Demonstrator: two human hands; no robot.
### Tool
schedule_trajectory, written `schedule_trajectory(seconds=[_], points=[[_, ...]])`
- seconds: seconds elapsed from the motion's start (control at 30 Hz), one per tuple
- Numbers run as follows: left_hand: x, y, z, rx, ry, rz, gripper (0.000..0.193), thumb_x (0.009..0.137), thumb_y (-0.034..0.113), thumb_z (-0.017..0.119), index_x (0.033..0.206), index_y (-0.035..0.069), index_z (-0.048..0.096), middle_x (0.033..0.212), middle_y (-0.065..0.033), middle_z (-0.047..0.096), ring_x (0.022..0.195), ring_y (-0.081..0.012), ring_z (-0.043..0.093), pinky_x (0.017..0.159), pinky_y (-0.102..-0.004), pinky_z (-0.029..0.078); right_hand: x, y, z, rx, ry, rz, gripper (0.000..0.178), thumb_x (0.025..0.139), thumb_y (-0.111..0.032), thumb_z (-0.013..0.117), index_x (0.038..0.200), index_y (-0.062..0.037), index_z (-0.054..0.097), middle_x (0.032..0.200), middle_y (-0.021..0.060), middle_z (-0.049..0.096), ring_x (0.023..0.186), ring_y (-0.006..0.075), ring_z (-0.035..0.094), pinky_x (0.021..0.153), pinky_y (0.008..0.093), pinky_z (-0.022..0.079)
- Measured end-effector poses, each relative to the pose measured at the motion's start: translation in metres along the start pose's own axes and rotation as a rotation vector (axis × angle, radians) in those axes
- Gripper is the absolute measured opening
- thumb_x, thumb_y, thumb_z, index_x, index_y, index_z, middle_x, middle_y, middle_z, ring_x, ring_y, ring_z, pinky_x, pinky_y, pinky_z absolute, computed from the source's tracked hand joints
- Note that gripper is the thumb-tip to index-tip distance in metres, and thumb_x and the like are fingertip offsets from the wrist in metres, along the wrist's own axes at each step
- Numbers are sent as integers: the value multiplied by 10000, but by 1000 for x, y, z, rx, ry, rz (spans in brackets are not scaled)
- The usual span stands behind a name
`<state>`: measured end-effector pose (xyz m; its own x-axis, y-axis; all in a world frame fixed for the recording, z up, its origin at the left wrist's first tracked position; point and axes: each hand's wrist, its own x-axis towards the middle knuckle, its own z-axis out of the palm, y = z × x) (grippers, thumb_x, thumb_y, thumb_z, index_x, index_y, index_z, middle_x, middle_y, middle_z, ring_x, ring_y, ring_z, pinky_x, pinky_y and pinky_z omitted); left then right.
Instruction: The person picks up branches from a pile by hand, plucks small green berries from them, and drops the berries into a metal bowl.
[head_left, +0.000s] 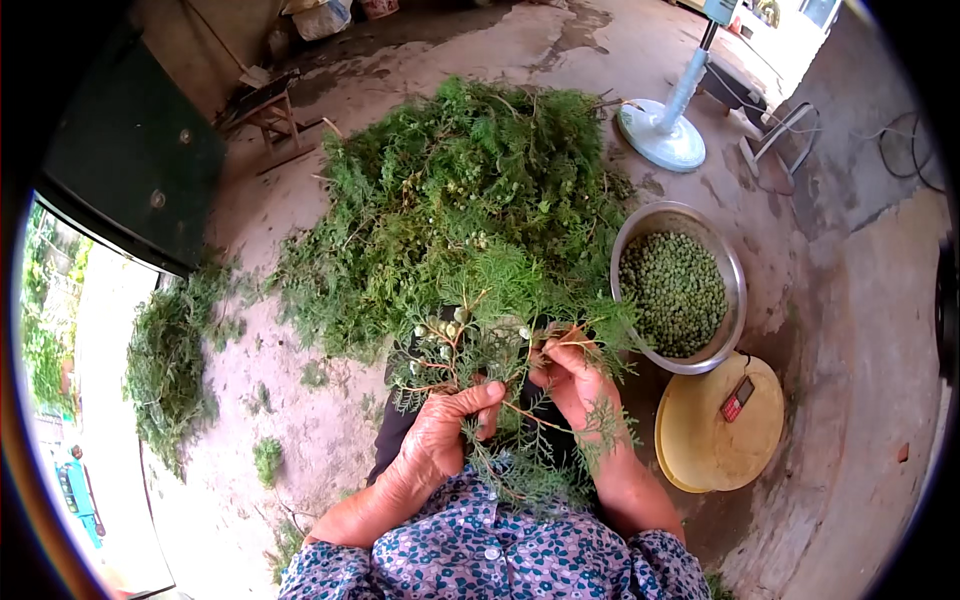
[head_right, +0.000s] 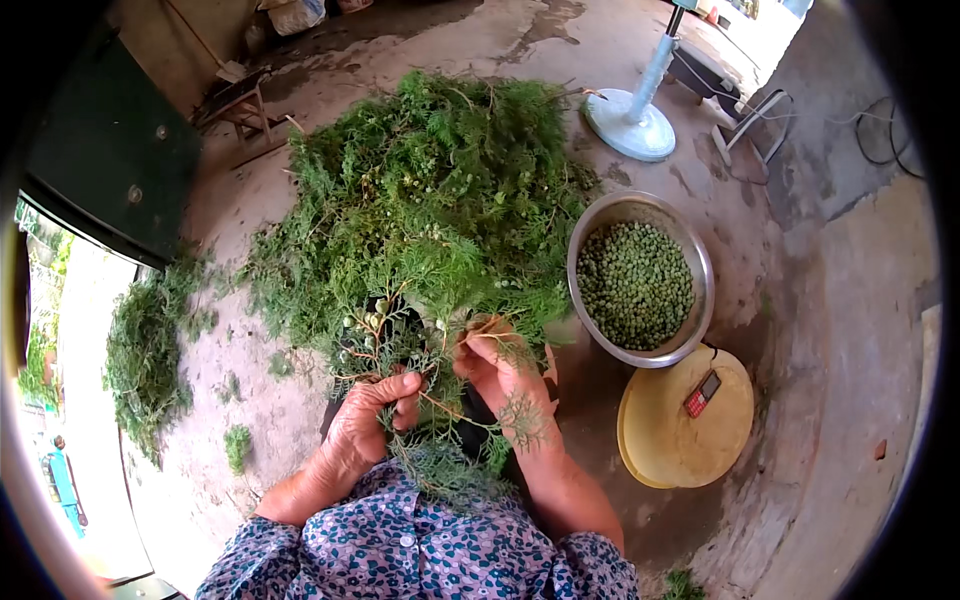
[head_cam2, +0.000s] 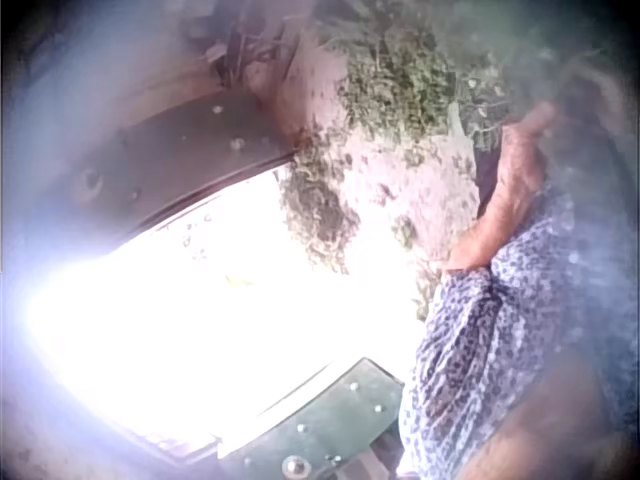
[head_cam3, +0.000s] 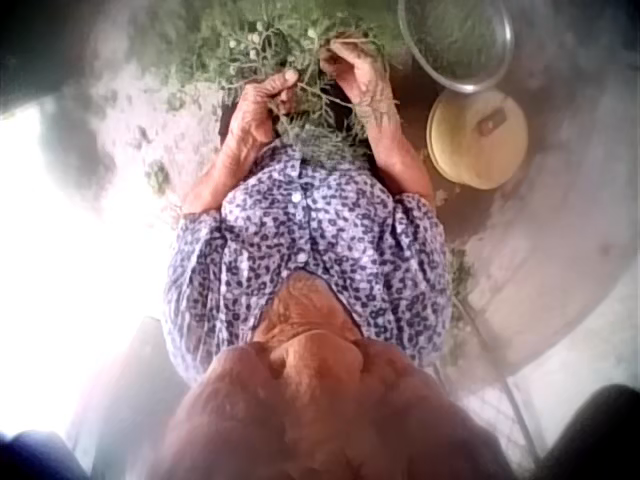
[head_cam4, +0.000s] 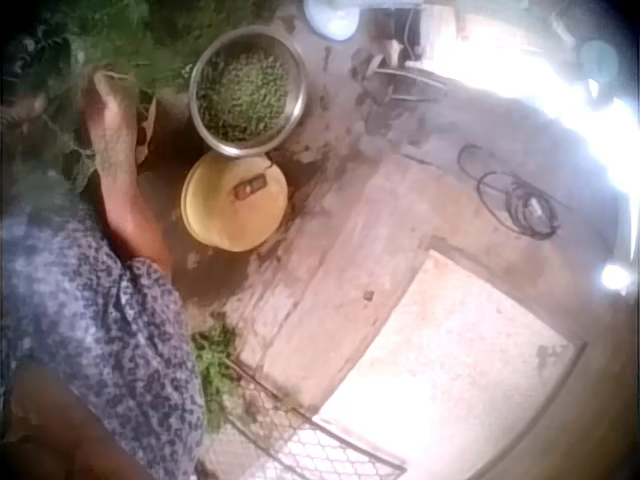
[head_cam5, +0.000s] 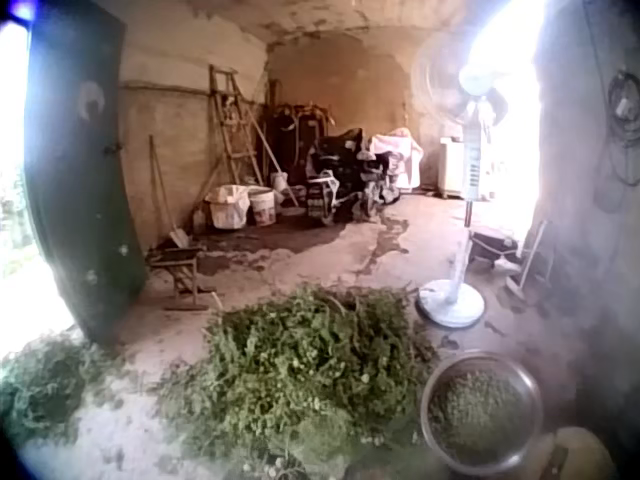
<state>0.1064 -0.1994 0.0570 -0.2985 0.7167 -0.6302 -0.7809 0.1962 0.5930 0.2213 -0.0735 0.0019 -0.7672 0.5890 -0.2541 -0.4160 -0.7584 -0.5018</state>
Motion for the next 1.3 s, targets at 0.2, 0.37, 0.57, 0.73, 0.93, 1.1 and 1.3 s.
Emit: schedule_trajectory(seconds=[0.2,0.37,0.57,0.73,0.93,1.1,1.3], points=[[-1,2,0,14,-66,-121,151,776,162,650,728,44,569,582,-8,490,524,-117,427,493,-232,324,-1,-6,12,-146,-61,48,422,755,-180,677,1119,-58,502,845,10,581,726,109,548,492,209,378],[-2,1,5,105,-8,-2,140,774,128,640,769,27,543,567,-9,475,484,-111,412,451,-219,302,1,-4,-5,-446,-7,-57,276,779,-140,651,1011,-55,526,834,9,562,651,75,508,513,206,380],[4,-2,4,91,33,103,89,752,72,652,778,26,580,626,-4,529,538,-100,460,489,-222,349,-5,2,1,-849,252,-284,145,817,-66,575,956,-67,535,729,-17,537,616,51,505,515,173,373],[4,-8,3,131,88,159,101,731,73,682,775,35,600,609,10,538,540,-84,472,508,-213,361,-3,12,-15,-682,220,-353,188,822,-78,577,1002,-68,524,798,-10,545,642,61,505,523,165,366],[-12,5,4,148,54,129,133,736,98,689,812,35,599,625,7,543,536,-81,476,503,-211,359,-6,-7,-9,-375,269,-228,221,800,-86,591,1006,-44,523,829,54,562,606,122,516,513,234,405],[-9,3,0,143,-85,98,161,722,106,698,809,29,587,650,3,543,537,-88,471,502,-216,365,-16,5,8,-109,64,191,194,823,-100,565,1005,-48,526,906,71,601,764,179,609,626,279,521],[-9,7,2,142,-136,35,183,713,136,705,795,31,580,620,-1,524,519,-95,443,490,-219,353,-17,11,12,85,-72,259,485,754,-29,621,1200,-21,433,993,93,588,824,209,611,698,314,533]])
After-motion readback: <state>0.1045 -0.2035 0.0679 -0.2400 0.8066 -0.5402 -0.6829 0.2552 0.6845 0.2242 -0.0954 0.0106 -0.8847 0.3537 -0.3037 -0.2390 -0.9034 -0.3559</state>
